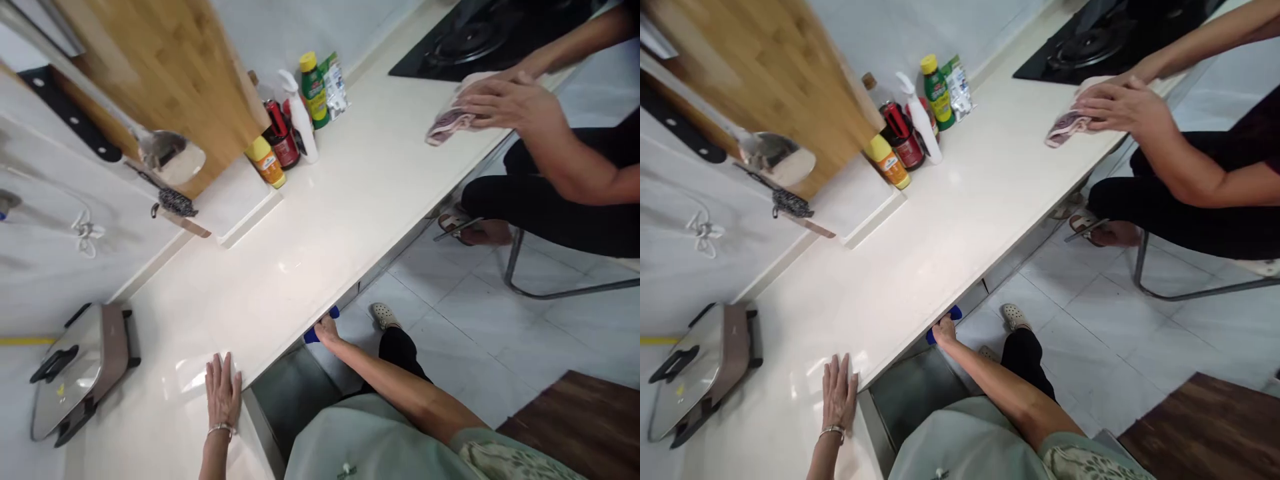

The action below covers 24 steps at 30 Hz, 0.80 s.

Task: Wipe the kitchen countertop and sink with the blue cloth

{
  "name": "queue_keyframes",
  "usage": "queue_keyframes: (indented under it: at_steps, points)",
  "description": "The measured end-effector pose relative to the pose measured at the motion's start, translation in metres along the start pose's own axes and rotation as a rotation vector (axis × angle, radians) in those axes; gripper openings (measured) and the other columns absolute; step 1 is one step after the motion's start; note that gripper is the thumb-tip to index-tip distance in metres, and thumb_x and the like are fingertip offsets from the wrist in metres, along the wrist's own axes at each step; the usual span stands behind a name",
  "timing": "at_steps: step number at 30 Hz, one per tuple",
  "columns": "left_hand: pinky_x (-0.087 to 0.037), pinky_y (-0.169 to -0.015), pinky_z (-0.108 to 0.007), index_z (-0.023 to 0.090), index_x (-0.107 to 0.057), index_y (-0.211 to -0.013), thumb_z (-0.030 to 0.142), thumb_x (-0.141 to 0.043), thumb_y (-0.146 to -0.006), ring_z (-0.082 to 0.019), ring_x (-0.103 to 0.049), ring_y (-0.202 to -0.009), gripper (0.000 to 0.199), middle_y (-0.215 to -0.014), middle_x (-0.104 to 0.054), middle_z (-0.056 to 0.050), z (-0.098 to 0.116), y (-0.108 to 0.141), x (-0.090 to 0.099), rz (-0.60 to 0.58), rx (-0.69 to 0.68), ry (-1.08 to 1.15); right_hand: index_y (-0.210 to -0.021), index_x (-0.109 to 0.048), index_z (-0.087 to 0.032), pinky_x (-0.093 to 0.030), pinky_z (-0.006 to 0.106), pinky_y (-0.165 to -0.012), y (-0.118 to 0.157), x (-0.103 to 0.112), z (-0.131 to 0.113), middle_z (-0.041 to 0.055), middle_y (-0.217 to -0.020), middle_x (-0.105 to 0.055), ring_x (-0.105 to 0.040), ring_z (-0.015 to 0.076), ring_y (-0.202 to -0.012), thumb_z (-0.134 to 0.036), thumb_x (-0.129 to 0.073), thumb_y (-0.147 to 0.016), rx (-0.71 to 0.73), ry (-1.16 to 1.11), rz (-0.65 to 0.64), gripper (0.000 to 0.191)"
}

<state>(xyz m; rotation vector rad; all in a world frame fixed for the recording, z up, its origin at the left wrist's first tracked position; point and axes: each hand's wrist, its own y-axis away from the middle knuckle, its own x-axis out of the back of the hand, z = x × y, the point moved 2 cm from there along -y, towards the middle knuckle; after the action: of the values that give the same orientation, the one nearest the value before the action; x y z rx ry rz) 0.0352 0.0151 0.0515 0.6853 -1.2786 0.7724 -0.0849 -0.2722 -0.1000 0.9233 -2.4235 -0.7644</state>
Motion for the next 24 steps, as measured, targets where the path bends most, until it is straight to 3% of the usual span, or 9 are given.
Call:
queue_keyframes:
  at_steps: [3, 9, 13, 19, 24]
  points:
    - [-0.014, -0.12, -0.061, 0.022, -0.033, -0.149, 0.048, -0.03, -0.096, -0.032, -0.006, -0.151, 0.059, -0.163, -0.02, -0.014, -0.006, 0.015, -0.006, 0.017, 0.092, -0.017, -0.117, -0.06, -0.014, -0.046, 0.039, -0.102, 0.018, -0.019, 0.003, 0.0159, -0.114, -0.068, -0.059, 0.0289, -0.116, -0.021, -0.052, -0.075, 0.029, 0.026, -0.029, 0.043]
    - [-0.013, -0.122, -0.058, 0.026, -0.032, -0.149, 0.045, -0.032, -0.097, -0.028, -0.007, -0.152, 0.055, -0.163, -0.021, -0.009, -0.007, 0.017, -0.009, 0.044, 0.083, -0.013, -0.11, -0.063, -0.016, -0.046, 0.039, -0.102, 0.044, -0.047, 0.01, 0.0138, -0.11, -0.07, -0.057, 0.0286, -0.118, -0.028, -0.047, -0.077, 0.076, 0.074, -0.114, 0.039]
    - [-0.014, -0.122, -0.057, 0.027, -0.034, -0.148, 0.044, -0.036, -0.096, -0.027, -0.008, -0.152, 0.055, -0.163, -0.022, -0.008, -0.009, 0.019, -0.008, 0.04, 0.093, -0.03, -0.102, -0.065, -0.017, -0.047, 0.039, -0.098, 0.057, -0.055, 0.015, 0.0129, -0.105, -0.07, -0.06, 0.0283, -0.111, -0.029, -0.046, -0.076, 0.101, 0.09, -0.239, 0.034]
    - [-0.014, -0.123, -0.056, 0.027, -0.033, -0.149, 0.044, -0.038, -0.096, -0.027, -0.007, -0.152, 0.056, -0.163, -0.022, -0.007, -0.007, 0.021, -0.008, 0.016, 0.11, -0.044, -0.092, -0.064, -0.021, -0.051, 0.034, -0.083, 0.08, -0.054, 0.014, 0.0057, -0.091, -0.07, -0.063, 0.0228, -0.091, -0.035, -0.05, -0.076, 0.143, 0.091, -0.498, 0.026]
    - [-0.014, -0.123, -0.054, 0.027, -0.033, -0.149, 0.044, -0.036, -0.096, -0.026, -0.007, -0.152, 0.056, -0.163, -0.022, -0.007, -0.002, 0.022, -0.005, 0.003, 0.137, -0.059, -0.081, -0.061, -0.021, -0.049, 0.031, -0.069, 0.083, -0.033, 0.006, 0.0027, -0.078, -0.067, -0.059, 0.0179, -0.073, -0.038, -0.053, -0.075, 0.17, 0.178, -0.688, 0.021]
